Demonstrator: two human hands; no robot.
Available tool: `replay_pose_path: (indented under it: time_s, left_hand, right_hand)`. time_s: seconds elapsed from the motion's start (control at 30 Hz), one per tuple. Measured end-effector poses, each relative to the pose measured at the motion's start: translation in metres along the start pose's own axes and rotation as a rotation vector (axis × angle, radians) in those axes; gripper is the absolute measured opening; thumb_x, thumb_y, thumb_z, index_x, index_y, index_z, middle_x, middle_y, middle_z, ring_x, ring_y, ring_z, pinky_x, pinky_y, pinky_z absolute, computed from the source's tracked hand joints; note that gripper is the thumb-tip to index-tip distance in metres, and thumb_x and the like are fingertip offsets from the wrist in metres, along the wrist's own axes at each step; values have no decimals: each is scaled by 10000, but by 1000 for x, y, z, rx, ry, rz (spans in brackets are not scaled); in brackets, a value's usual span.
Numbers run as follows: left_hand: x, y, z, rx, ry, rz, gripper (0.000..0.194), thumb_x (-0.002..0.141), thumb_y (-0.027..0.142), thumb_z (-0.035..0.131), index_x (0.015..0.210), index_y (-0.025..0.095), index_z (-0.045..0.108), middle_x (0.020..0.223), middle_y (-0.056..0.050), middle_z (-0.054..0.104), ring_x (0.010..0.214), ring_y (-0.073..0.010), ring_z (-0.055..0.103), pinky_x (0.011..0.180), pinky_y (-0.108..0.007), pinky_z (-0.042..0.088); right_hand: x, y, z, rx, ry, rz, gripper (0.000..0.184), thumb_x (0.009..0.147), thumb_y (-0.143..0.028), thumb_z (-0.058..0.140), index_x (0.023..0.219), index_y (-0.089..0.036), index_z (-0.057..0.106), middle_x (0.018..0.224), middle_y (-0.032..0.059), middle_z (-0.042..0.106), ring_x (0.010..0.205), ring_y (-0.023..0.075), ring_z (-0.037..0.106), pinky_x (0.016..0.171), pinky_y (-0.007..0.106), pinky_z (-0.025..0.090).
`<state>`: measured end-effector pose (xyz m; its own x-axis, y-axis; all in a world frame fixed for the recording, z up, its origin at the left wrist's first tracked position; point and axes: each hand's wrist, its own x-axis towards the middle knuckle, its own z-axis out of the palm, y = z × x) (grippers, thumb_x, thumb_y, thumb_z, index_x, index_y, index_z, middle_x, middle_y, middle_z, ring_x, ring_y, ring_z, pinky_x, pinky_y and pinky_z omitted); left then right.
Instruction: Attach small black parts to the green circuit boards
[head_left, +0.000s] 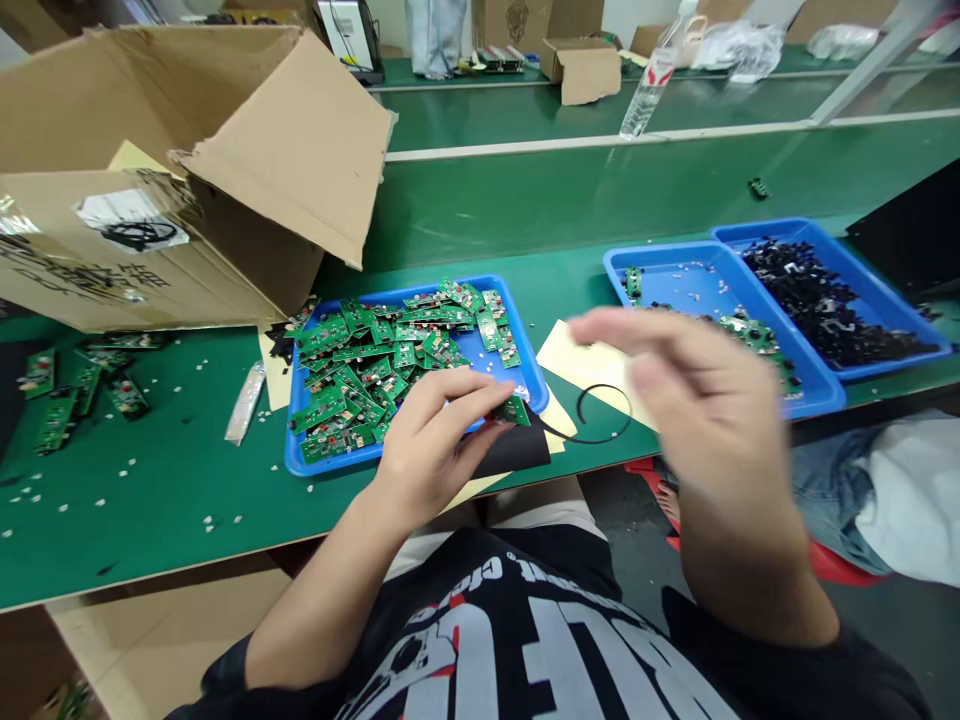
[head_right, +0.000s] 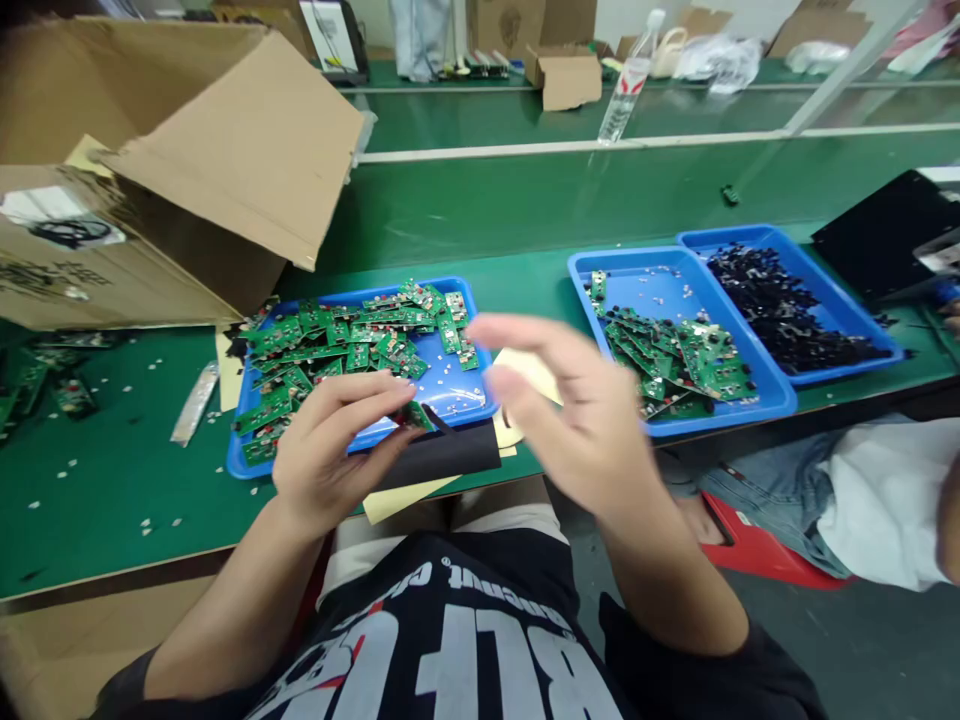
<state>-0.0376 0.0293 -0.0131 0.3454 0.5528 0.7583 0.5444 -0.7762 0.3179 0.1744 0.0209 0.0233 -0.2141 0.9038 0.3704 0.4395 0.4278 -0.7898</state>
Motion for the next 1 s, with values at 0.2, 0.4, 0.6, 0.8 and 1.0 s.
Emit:
replay_pose_path:
  time_s: [0.2,0.4,0.6,0.8,1.0]
  left_hand:
    - [1,0,5,138,272,84,332,750,98,694,1044,234,617,878,-17,674,930,-208,665,759,-342,587]
    - [0,-2,6,293,388,101,228,745,158,723,949,221,643,840,-14,699,905,-210,673,748,-331,562]
    - [-3,-1,10,216,415,74,315,723,137,731,1009,223,631,872,-29,712,866,-220,689,715,-355,584]
    - [-5,1,9,111,330,15,323,753,116,695,1035,234,592,932,-22,706,878,-207,699,773,-386,605]
    - [-10,0,11,-37,298,-2,343,759,105,693,1058,231,581,989,-29,689,936,-191,683,820,-379,596]
  right_hand:
    - [2,0,27,466,-242,272,130,839,-300,634,883,-192,689,688,-3,687,643,119,653,615,240,528]
    - [3,1,35,814,-213,428,96,759,-239,693,828,-177,669,512,-61,572,461,72,551,487,200,467]
    - [6,2,41,970,-264,495,178,762,-227,696,911,-190,607,463,-95,551,416,60,512,467,184,434]
    - [8,5,42,958,-286,493,137,741,-254,717,736,-172,607,446,-89,509,393,49,473,432,177,401]
    - [12,-1,38,855,-295,446,82,738,-204,679,719,-165,611,460,-84,506,400,39,458,418,158,379]
